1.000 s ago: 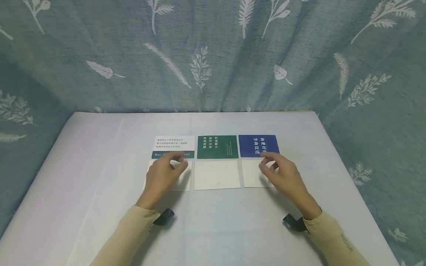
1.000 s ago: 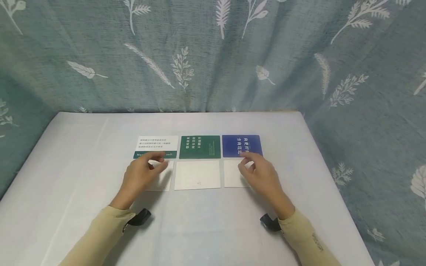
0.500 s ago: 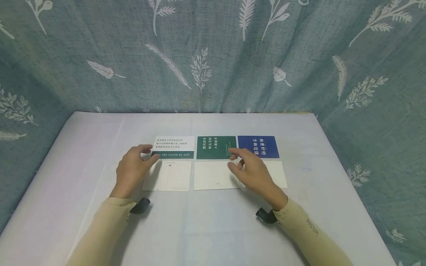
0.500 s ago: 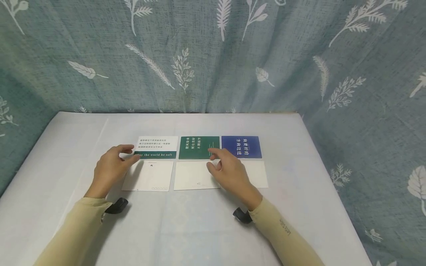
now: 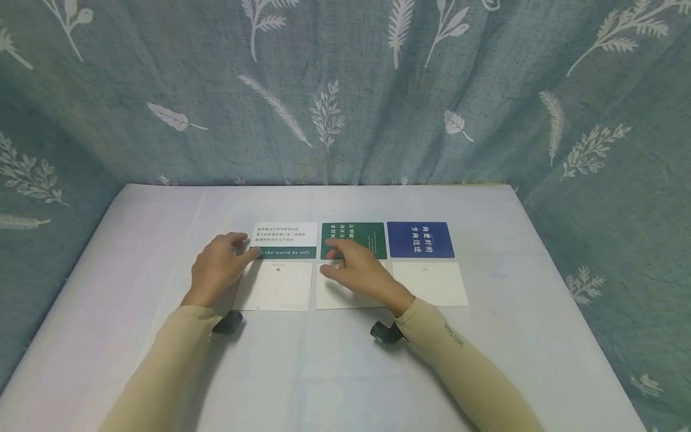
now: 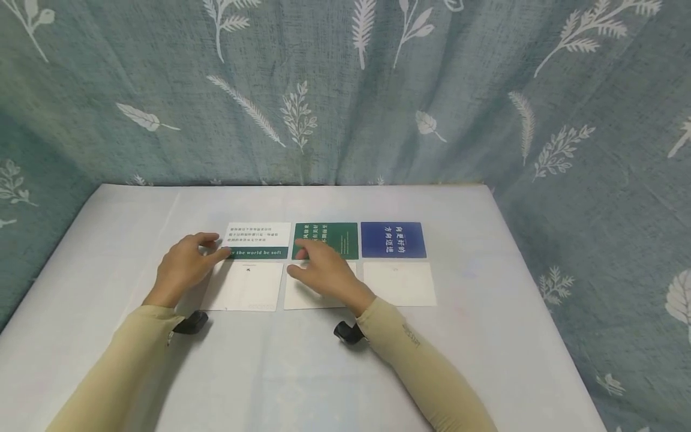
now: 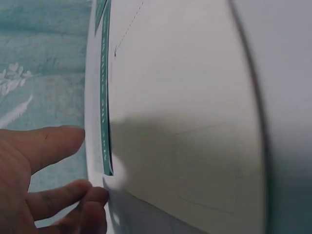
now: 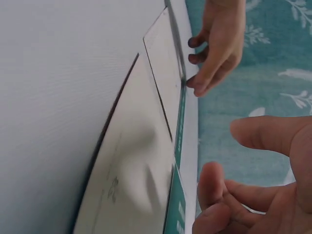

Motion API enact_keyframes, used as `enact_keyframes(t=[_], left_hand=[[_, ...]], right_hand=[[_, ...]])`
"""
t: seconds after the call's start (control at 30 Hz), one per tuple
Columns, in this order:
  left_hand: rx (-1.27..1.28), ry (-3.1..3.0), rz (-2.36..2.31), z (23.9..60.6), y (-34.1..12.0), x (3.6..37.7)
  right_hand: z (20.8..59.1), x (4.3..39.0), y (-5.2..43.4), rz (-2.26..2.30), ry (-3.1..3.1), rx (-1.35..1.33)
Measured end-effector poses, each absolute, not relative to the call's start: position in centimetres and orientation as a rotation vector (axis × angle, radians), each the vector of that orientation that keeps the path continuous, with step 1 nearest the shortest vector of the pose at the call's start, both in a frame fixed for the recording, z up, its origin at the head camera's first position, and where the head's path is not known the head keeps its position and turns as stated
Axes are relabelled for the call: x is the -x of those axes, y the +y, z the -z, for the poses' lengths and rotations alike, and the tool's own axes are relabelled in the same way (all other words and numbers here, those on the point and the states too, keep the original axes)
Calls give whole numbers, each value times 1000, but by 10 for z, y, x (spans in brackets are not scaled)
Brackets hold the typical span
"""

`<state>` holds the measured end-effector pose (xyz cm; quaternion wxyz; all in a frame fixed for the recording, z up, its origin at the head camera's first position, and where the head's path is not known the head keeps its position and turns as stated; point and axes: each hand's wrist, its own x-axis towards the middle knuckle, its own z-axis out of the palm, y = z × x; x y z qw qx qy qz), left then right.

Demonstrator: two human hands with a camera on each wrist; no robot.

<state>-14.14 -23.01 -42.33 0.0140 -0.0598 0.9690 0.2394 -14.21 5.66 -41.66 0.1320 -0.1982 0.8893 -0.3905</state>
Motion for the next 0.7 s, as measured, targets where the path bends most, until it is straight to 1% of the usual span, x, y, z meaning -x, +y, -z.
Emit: enact_keyframes(t=[0.27, 0.7], left_hand=[[205, 2975, -681, 421, -226, 151], [234, 2944, -597, 418, -223, 157]], right_hand=[[424, 164, 34, 1044, 2642, 486], [420, 175, 12, 934, 2612, 401]])
